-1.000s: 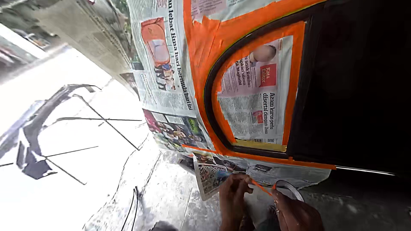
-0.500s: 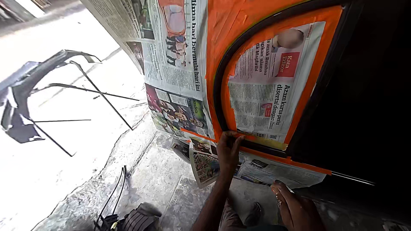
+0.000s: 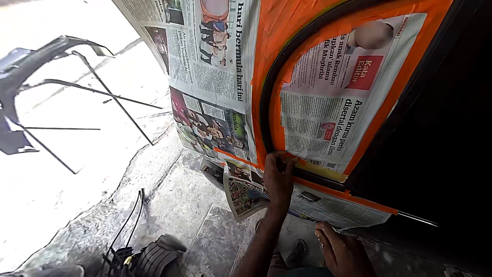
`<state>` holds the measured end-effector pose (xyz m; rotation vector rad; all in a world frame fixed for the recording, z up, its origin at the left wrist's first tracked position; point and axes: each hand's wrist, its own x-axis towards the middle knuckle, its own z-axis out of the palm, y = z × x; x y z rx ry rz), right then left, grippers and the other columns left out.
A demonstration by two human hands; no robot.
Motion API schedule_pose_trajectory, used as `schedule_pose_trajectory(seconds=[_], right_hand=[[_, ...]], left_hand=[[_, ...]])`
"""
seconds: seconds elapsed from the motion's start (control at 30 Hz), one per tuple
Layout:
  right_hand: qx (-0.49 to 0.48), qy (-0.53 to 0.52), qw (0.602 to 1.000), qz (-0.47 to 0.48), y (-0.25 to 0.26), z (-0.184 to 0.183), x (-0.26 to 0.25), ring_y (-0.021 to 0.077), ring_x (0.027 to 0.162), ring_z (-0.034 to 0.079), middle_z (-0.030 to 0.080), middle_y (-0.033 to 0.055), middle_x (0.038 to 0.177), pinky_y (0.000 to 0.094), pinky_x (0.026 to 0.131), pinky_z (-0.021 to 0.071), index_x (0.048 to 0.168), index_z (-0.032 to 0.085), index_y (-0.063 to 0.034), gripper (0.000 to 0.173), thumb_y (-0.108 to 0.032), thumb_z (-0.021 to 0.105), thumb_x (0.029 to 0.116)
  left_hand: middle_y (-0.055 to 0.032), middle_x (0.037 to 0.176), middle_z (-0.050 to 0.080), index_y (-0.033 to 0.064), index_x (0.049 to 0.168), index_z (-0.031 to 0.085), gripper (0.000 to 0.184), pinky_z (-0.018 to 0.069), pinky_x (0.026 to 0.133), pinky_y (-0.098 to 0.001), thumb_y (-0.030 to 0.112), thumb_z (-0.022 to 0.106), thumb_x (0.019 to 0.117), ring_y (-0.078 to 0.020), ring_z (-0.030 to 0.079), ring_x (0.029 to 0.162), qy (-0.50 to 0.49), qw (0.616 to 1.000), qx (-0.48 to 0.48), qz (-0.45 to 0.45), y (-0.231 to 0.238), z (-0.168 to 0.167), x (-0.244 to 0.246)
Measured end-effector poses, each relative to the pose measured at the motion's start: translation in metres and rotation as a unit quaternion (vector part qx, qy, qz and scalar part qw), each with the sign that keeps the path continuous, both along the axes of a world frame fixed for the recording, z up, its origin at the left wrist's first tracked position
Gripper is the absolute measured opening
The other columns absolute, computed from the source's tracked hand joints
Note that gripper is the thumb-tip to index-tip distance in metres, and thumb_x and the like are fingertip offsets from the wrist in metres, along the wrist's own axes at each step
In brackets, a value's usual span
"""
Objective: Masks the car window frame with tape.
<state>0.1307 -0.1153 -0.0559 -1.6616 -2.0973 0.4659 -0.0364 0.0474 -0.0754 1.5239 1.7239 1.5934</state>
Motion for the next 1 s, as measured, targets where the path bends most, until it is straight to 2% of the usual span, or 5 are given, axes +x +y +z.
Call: schedule_pose_trajectory(seconds=[0.23, 0.6, 0.73, 0.83, 1.0], right_hand=[[-0.022, -0.007, 1.000, 0.017, 0.001, -0.001, 0.000, 0.0207, 0.053, 0.066, 0.065, 0.0021, 0.063, 0.0425, 0.044, 0.0510, 0.105, 0.071, -0.0147, 0.027, -0.031, 0.050, 0.1021], [-0.054, -0.025, 0.997, 0.051, -0.007, -0.006, 0.014, 0.0212, 0.056, 0.067, 0.065, 0.0026, 0.064, 0.0424, 0.046, 0.0517, 0.103, 0.070, -0.0134, 0.027, -0.032, 0.051, 0.1010], [-0.096, -0.017, 0.994, 0.043, -0.007, -0.002, 0.020, 0.0240, 0.061, 0.069, 0.069, 0.0054, 0.071, 0.0458, 0.051, 0.0544, 0.109, 0.070, -0.0122, 0.026, -0.031, 0.054, 0.1012], [-0.083, -0.004, 0.996, 0.035, -0.002, -0.008, 0.023, 0.0220, 0.058, 0.067, 0.068, 0.0041, 0.070, 0.0441, 0.050, 0.0541, 0.110, 0.070, -0.0129, 0.028, -0.033, 0.052, 0.1013], [-0.097, -0.008, 0.994, 0.058, 0.001, -0.004, 0.020, 0.0208, 0.060, 0.067, 0.068, 0.0039, 0.072, 0.0427, 0.051, 0.0543, 0.111, 0.069, -0.0133, 0.028, -0.034, 0.051, 0.1015]], left_hand=[[-0.0113, 0.117, 0.059, 0.0143, 0.131, 0.060, 0.056, 0.0564, 0.070, -0.0439, 0.042, 0.080, 0.0876, -0.0266, 0.063, 0.095, 0.141, 0.987, -0.001, 0.079, -0.003, -0.001, 0.001], [-0.0014, 0.084, 0.048, 0.0085, 0.151, 0.035, 0.089, 0.0403, 0.065, -0.0398, 0.038, 0.085, 0.0829, -0.0175, 0.044, 0.069, 0.039, 0.990, 0.038, 0.130, 0.014, 0.018, -0.042], [-0.0102, 0.137, 0.057, 0.0059, 0.146, 0.044, 0.053, 0.0481, 0.092, -0.0366, 0.029, 0.061, 0.1020, -0.0203, 0.057, 0.114, 0.106, 0.983, 0.119, 0.095, -0.005, 0.001, -0.030], [-0.0103, 0.162, 0.039, 0.0061, 0.154, 0.041, 0.051, 0.0281, 0.121, -0.0550, 0.018, 0.047, 0.1053, -0.0287, 0.033, 0.150, 0.271, 0.959, 0.078, 0.035, -0.018, -0.021, 0.015], [-0.0120, 0.171, 0.013, 0.0046, 0.162, 0.026, 0.065, 0.0126, 0.124, -0.0636, 0.009, 0.048, 0.1008, -0.0276, 0.008, 0.158, 0.345, 0.938, -0.011, 0.008, -0.034, -0.037, 0.060]])
